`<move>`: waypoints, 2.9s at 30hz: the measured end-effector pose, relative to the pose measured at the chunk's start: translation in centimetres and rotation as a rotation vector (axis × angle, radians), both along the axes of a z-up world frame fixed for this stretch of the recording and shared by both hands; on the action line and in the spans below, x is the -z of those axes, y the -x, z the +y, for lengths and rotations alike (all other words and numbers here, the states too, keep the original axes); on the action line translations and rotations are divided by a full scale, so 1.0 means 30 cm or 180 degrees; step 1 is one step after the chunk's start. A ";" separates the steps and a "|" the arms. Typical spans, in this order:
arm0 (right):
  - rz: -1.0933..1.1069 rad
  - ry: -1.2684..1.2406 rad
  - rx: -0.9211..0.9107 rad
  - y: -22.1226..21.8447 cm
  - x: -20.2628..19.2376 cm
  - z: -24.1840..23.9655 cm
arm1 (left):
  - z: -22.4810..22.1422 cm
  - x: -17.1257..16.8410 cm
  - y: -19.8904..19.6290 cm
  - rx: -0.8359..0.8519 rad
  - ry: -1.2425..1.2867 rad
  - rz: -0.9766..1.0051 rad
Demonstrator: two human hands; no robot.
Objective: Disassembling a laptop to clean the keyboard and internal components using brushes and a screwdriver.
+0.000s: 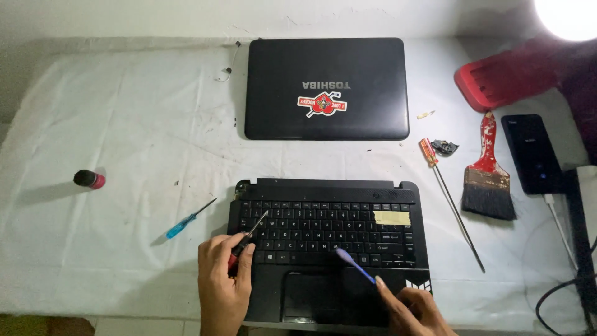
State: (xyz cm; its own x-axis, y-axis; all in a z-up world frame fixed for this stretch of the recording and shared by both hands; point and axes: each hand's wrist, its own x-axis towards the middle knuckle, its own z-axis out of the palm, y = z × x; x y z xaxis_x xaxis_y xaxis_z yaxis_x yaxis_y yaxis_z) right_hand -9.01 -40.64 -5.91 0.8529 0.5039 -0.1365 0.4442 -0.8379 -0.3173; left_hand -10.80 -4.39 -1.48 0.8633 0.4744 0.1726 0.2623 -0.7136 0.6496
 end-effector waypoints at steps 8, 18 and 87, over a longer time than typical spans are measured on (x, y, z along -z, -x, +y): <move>-0.0562 -0.0041 0.1162 0.047 0.023 -0.030 | -0.008 -0.018 -0.008 0.0111 -0.0082 -0.0228; -0.0436 -0.0748 0.1490 0.108 0.051 -0.025 | -0.002 -0.005 -0.006 0.0097 -0.0360 -0.0248; -0.1992 -0.0029 0.1910 -0.570 -0.365 -0.129 | -0.075 -0.086 -0.015 -0.0329 0.0938 -0.0904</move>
State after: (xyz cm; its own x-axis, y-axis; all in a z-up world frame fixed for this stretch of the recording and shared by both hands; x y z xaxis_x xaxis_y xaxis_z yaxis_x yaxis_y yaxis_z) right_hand 8.08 -44.51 5.04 0.8919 -0.0565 0.4486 0.0231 -0.9852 -0.1699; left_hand -10.35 -6.65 1.09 0.7463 0.6205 0.2408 0.1038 -0.4659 0.8787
